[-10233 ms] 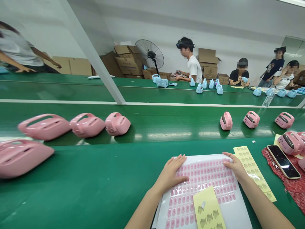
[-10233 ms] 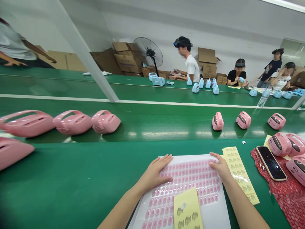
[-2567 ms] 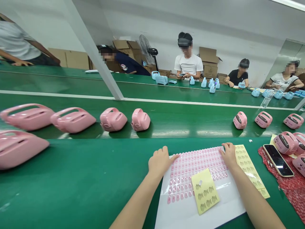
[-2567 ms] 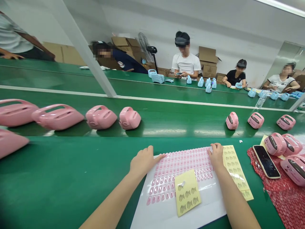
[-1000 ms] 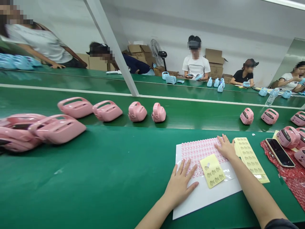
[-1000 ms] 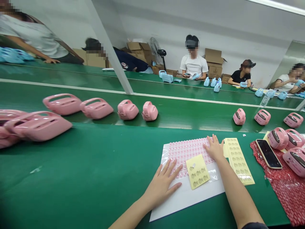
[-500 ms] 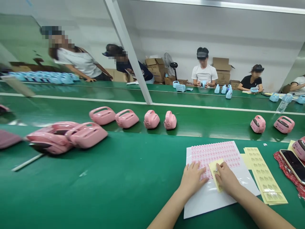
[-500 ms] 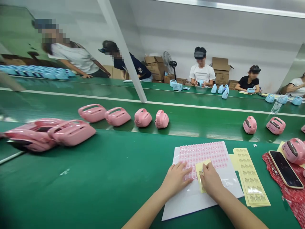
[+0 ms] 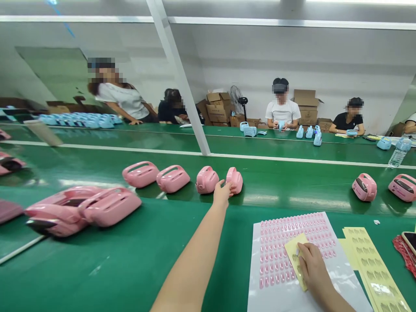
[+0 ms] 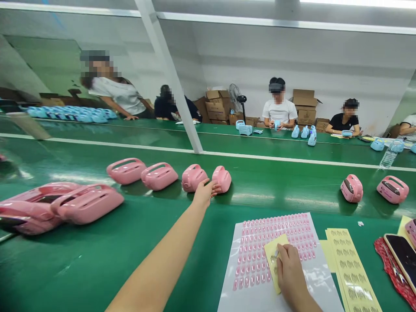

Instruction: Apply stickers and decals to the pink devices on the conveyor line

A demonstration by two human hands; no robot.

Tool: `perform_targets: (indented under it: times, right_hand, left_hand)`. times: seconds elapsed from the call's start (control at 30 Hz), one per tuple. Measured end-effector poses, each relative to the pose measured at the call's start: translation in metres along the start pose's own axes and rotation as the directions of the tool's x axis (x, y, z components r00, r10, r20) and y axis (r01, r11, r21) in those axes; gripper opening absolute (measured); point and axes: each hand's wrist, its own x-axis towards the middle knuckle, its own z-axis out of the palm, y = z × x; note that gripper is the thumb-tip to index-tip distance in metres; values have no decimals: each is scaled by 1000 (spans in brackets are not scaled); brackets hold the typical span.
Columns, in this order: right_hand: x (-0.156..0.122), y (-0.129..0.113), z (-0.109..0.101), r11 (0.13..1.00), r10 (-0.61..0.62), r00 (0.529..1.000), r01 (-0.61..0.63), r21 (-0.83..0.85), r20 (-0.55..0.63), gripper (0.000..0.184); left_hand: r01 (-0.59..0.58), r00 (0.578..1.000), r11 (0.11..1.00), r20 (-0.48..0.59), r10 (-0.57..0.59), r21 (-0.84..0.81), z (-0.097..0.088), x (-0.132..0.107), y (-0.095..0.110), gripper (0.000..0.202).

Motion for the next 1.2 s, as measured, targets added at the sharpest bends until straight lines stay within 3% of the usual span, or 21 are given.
perform_targets:
  times: [0.17, 0.33, 0.43, 0.6, 0.63, 0.73, 0.83, 0.9, 0.93, 0.97, 1.03, 1.07, 1.1, 1.13, 1.2]
  right_hand:
    - [2, -7, 0, 996, 75, 997, -76, 48, 20, 29]
    - [4, -2, -1, 989, 113, 993, -115, 94, 24, 25]
    - [6, -1, -9, 979, 116, 991, -125, 162, 64, 20]
    - [28, -27, -36, 917, 187, 982, -179, 357, 12, 17]
    - [37, -36, -40, 881, 247, 969, -225, 416, 1, 18]
    - [63, -57, -45, 725, 354, 930, -341, 599, 101, 31]
    - [79, -70, -46, 677, 410, 907, -371, 635, 94, 28]
    - [82, -72, -50, 694, 436, 898, -373, 616, 52, 26]
    - [82, -72, -53, 693, 431, 901, -367, 621, 52, 29]
    - [82, -71, -58, 674, 413, 908, -357, 647, 71, 32]
    - [82, -69, -67, 570, 377, 915, -351, 743, 143, 35]
    - [82, -68, -70, 489, 370, 910, -363, 793, 188, 35]
    - [83, -67, -72, 402, 364, 900, -385, 831, 241, 34]
    - [84, -66, -72, 320, 354, 886, -415, 852, 298, 32]
    - [85, -67, -66, 209, 320, 854, -485, 849, 410, 30]
  left_hand:
    - [69, 997, 997, 47, -67, -36, 9, 20, 3, 31]
    - [40, 990, 997, 140, -31, -60, 16, 2, 2, 30]
    - [-37, 979, 996, 197, 54, -87, 21, -36, -5, 21]
    - [-151, 924, 983, 340, 177, -101, 31, -138, -38, 17]
    - [-167, 911, 981, 365, 191, -97, 34, -157, -45, 16]
    - [-303, 843, 952, 453, 289, -43, 43, -201, -60, 5]
    - [-338, 774, 939, 549, 314, -60, 47, -219, -68, 8]
    - [-279, 737, 953, 610, 292, -118, 42, -219, -71, 3]
    - [-244, 749, 956, 594, 294, -165, 38, -216, -73, 2]
    - [-211, 791, 950, 531, 304, -228, 34, -211, -75, 5]
    - [-163, 920, 901, 269, 286, -401, 27, -200, -79, 14]
    - [-108, 948, 871, 214, 236, -480, 25, -195, -81, 20]
    - [-7, 954, 842, 247, 167, -540, 24, -192, -84, 25]
    - [129, 931, 811, 350, 98, -570, 24, -190, -86, 31]
    - [407, 796, 732, 605, 10, -546, 27, -190, -93, 45]
